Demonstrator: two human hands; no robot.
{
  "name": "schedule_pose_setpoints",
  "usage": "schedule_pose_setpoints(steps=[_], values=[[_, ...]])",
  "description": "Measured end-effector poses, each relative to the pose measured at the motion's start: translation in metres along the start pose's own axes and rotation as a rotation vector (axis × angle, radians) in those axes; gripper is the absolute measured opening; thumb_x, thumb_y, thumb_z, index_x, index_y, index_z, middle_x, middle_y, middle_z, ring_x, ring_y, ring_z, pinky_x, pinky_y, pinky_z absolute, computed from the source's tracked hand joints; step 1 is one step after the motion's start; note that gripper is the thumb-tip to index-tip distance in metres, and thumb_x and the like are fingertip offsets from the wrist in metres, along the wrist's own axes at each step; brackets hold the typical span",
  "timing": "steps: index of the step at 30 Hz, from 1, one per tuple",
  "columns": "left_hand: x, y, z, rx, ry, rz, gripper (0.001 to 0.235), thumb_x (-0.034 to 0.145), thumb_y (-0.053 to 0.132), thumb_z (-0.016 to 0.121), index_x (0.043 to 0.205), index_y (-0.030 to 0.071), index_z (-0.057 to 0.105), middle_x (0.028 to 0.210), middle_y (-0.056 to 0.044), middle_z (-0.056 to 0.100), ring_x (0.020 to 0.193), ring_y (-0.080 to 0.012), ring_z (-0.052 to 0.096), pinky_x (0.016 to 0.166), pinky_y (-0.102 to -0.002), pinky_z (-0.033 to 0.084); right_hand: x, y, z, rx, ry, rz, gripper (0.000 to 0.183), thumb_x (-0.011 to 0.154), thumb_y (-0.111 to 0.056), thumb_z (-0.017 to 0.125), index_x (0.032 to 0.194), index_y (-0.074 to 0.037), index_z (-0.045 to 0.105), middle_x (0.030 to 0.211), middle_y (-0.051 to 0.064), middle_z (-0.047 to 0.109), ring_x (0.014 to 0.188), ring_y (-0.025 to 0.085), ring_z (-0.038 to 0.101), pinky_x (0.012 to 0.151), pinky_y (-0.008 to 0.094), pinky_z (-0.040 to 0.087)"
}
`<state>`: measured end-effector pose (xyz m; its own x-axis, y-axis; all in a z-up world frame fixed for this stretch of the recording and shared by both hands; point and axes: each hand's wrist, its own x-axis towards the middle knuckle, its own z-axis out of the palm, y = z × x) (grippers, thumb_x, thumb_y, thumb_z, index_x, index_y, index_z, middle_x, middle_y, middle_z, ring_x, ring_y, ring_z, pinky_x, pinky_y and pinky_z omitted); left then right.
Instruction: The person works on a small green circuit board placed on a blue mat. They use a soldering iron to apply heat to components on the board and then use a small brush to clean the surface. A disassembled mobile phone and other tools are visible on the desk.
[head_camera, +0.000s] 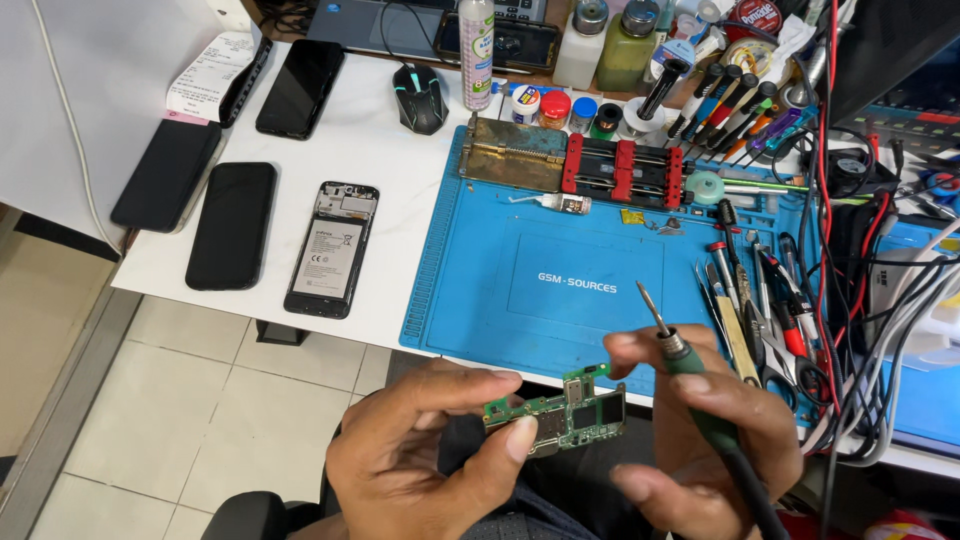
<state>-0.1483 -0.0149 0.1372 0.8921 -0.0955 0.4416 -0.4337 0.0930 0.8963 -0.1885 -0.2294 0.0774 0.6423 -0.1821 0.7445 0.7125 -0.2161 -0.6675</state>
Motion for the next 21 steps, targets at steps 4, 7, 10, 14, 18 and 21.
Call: schedule_pose_setpoints(steps=[4, 7, 10, 14, 18, 21], values=[[-0.002, -0.003, 0.002, -0.083, -0.020, -0.131, 0.025, 0.089, 0.006, 0.087, 0.112, 0.001, 0.080, 0.095, -0.012, 0.084, 0.079, -0.0131, 0.077, 0.076, -0.026, 0.062, 0.013, 0.000, -0.010, -0.043, -0.260, -0.063, 0.074, 0.089, -0.022, 0.092, 0.150, -0.018, 0.050, 0.141, 0.026, 0.073, 0.130, 0.037, 0.081, 0.119, 0.047, 0.060], [-0.001, -0.008, 0.001, -0.274, -0.063, -0.166, 0.025, 0.099, 0.004, 0.079, 0.123, -0.004, 0.078, 0.086, -0.009, 0.070, 0.070, -0.0140, 0.054, 0.067, -0.029, 0.045, 0.014, -0.001, -0.014, -0.128, -0.283, -0.065, 0.074, 0.089, -0.018, 0.094, 0.148, -0.019, 0.050, 0.136, 0.026, 0.075, 0.124, 0.037, 0.083, 0.110, 0.042, 0.070], [-0.001, -0.013, -0.004, -0.296, -0.126, -0.192, 0.041, 0.110, 0.028, 0.068, 0.132, -0.005, 0.075, 0.089, -0.007, 0.063, 0.070, -0.0131, 0.051, 0.063, -0.027, 0.040, 0.009, 0.008, -0.012, -0.182, -0.243, -0.102, 0.076, 0.087, -0.024, 0.094, 0.148, -0.018, 0.050, 0.132, 0.025, 0.077, 0.123, 0.034, 0.087, 0.113, 0.045, 0.067], [0.002, -0.013, -0.006, -0.264, -0.141, -0.167, 0.051, 0.116, 0.040, 0.055, 0.130, -0.005, 0.076, 0.089, -0.010, 0.067, 0.078, -0.0166, 0.055, 0.075, -0.031, 0.046, 0.005, 0.011, -0.011, -0.164, -0.216, -0.076, 0.078, 0.086, -0.025, 0.093, 0.151, -0.021, 0.050, 0.134, 0.026, 0.076, 0.122, 0.038, 0.084, 0.110, 0.044, 0.071], [-0.003, -0.038, -0.006, -0.694, -0.318, -0.475, 0.083, 0.107, 0.056, 0.060, 0.168, 0.002, 0.040, 0.121, -0.014, 0.060, 0.107, -0.0204, 0.060, 0.090, -0.032, 0.051, 0.001, 0.008, -0.011, -0.158, -0.207, -0.055, 0.074, 0.087, -0.023, 0.091, 0.149, -0.023, 0.051, 0.135, 0.025, 0.076, 0.125, 0.037, 0.079, 0.113, 0.044, 0.068], [-0.007, -0.058, -0.004, -1.092, -0.468, -0.686, 0.105, 0.099, 0.058, 0.073, 0.178, 0.007, 0.027, 0.140, -0.018, 0.060, 0.126, -0.0248, 0.065, 0.105, -0.033, 0.054, 0.001, -0.006, -0.004, -0.154, -0.201, 0.056, 0.072, 0.089, -0.019, 0.088, 0.151, -0.025, 0.052, 0.141, 0.023, 0.076, 0.132, 0.035, 0.073, 0.118, 0.045, 0.066]])
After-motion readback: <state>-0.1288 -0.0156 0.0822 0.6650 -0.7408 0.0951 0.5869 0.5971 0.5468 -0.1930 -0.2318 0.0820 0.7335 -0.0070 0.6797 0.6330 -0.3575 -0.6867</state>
